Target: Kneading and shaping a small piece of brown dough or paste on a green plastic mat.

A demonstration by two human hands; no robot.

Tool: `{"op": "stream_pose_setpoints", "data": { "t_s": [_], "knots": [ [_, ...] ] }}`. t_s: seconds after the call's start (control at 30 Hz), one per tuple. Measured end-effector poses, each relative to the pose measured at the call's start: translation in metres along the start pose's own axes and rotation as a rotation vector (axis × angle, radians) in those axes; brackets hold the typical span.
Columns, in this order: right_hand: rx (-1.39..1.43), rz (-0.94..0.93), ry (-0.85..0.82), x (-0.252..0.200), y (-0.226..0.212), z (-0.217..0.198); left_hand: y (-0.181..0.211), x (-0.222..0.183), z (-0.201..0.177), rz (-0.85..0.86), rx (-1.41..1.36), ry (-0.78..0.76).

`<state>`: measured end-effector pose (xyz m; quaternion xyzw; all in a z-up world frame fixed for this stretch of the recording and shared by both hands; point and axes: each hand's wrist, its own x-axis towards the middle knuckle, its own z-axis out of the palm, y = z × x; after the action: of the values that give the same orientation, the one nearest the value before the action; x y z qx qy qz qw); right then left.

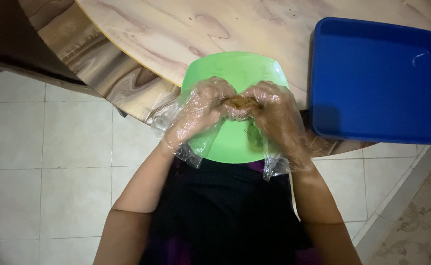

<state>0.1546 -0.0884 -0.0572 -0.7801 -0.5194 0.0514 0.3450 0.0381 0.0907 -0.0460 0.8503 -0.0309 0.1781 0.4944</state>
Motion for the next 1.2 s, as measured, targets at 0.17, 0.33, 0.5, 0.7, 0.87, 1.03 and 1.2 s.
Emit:
{"op": "stream_pose_setpoints", "data": {
  "t_s": [0.17, 0.33, 0.5, 0.7, 0.87, 1.03, 1.2],
  "knots": [
    [0.089, -0.028, -0.028, 0.005, 0.0, -0.007, -0.014, -0.005, 0.006, -0.101, -0.03, -0.024],
    [0.115, 0.022, -0.118, 0.002, -0.012, -0.024, 0.011, -0.011, -0.003, -0.167, 0.145, -0.062],
    [0.21, -0.055, -0.05, -0.014, 0.01, -0.032, 0.011, -0.042, -0.038, 0.126, 0.554, 0.06],
    [-0.051, -0.216, -0.043, -0.023, -0.018, -0.024, -0.003, -0.045, -0.009, 0.266, 0.552, 0.016],
    [-0.192, -0.08, -0.166, -0.014, -0.043, -0.022, -0.024, -0.041, 0.023, 0.28, 0.533, 0.086],
    [-0.36, 0.125, -0.395, 0.007, -0.053, -0.019, -0.035, -0.031, 0.039, 0.137, 0.754, 0.049],
    [-0.632, -0.025, -0.402, 0.004, -0.03, -0.002, -0.054, -0.024, 0.048, 0.135, 0.728, -0.017]
  ]
}}
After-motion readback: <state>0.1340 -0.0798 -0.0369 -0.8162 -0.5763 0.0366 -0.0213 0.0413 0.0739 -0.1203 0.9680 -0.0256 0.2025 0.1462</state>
